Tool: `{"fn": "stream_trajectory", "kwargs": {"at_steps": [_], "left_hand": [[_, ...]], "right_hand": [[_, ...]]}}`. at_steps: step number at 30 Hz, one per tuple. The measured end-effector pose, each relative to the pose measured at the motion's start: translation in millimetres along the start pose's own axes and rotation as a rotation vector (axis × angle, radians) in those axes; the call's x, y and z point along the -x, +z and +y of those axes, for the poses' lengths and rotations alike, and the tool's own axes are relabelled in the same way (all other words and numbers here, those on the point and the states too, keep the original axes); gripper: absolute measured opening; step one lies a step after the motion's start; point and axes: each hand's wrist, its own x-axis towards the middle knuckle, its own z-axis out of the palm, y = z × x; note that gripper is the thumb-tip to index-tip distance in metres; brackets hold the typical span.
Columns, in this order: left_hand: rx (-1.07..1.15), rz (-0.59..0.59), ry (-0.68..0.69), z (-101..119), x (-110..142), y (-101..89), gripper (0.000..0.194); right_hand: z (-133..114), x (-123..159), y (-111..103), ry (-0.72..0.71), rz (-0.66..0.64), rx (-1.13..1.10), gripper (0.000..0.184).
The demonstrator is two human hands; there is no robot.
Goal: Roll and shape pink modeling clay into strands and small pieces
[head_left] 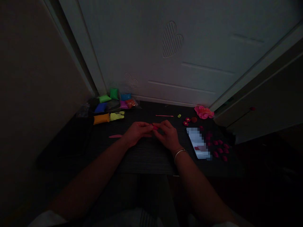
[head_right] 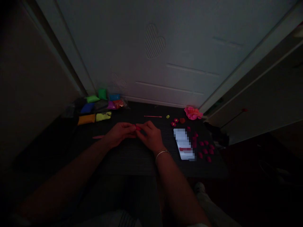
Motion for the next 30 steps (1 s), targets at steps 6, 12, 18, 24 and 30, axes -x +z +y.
{"fn": "stream_trajectory", "kwargs": {"at_steps": [6,12,18,24,30], "left_hand": [[0.018,0.049,0.036,-1.3,-1.3,1.2,0.022],[-0.008,0.063,0.061,-0.9,-1.0,1.1,0.024],[-0.023,0.077,0.09,-3.1,-2.7,-0.2,0.026],[-0.044,0.058,0.087,-6.6,-4.5,-1.6,0.023],[-0.033,0.066,0.074,-8.7,-5.0,-0.3,0.02]], "right_hand": [[-0.2,-1.1,0.8,0.038,0.005,-0.076,0.036],[-4.1,-3.4,-0.6,0.132,0.037,-0.24,0.018],[-4.5,-3.4,3.7,0.291,0.004,-0.392,0.022],[-5.3,-4.0,4.9,0.344,0.013,-0.448,0.019],[-5.2,-3.6,4.4,0.328,0.002,-0.429,0.017]]}}
